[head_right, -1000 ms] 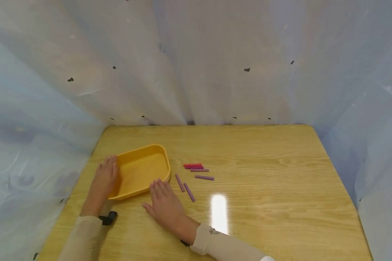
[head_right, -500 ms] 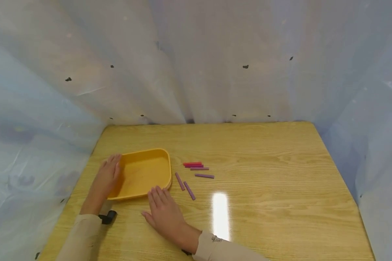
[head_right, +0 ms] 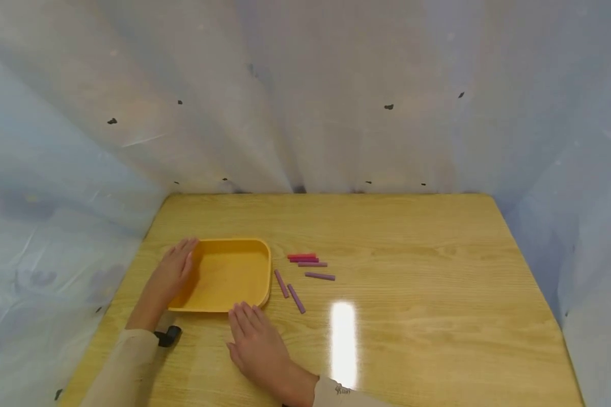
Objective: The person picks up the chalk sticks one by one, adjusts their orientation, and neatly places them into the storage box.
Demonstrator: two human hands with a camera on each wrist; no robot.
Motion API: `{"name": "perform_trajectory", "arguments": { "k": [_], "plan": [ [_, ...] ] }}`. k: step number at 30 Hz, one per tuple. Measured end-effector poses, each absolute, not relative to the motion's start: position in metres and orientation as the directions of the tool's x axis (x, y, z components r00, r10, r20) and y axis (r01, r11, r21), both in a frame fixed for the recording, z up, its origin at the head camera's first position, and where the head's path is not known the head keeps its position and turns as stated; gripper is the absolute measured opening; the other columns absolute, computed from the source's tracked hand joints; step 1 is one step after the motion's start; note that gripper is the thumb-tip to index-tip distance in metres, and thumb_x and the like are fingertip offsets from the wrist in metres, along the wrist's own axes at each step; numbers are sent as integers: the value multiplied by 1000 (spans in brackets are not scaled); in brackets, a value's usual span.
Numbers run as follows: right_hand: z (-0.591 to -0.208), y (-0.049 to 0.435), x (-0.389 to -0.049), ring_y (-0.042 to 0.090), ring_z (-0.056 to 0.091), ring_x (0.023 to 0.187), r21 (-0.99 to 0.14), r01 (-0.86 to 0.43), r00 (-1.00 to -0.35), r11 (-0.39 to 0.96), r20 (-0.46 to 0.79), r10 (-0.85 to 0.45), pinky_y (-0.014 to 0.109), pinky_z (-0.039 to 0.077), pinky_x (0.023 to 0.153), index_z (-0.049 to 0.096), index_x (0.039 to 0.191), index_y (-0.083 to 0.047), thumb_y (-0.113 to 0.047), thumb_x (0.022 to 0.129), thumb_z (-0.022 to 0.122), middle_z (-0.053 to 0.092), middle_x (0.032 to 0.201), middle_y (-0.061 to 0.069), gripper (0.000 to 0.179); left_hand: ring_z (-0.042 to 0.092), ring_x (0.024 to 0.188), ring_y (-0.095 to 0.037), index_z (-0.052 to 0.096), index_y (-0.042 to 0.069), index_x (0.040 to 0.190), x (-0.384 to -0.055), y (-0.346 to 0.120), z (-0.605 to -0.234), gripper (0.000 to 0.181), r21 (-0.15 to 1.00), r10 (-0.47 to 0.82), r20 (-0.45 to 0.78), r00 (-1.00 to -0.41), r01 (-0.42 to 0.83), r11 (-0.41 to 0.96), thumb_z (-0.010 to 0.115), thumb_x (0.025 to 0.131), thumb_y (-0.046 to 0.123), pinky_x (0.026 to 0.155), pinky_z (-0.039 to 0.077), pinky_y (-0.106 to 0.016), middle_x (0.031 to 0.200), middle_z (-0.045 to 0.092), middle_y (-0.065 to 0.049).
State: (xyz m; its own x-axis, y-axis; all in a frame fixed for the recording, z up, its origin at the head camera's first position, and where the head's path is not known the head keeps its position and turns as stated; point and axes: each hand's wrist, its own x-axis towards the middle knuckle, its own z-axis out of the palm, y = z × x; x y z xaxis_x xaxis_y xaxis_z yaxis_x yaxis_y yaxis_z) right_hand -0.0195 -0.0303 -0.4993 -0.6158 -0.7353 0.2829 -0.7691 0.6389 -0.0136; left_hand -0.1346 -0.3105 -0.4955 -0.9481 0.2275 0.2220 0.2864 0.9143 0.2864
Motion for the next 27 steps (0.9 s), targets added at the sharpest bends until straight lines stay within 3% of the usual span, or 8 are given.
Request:
{"name": "perform_trajectory", "arguments": {
  "k": [16,27],
  "plan": [
    [-499,-32,-15,25,30,134,-72,-764,-632,642,288,-720,39,26,108,40,139,0,-37,95,48,39,142,13,58,31,133,-32,39,3,141,-135,-311,-495,44,272,233,195,-953,280,921,42,99,15,109,19,-50,143,39,-15],
    [-500,-19,-23,24,32,134,-267,-815,-580,514,375,-723,38,28,108,42,138,-1,-25,91,58,41,142,13,55,31,133,-33,40,0,140,-134,-308,-494,44,262,260,210,-942,311,914,44,98,14,106,22,-53,142,40,-17]
  ]
}}
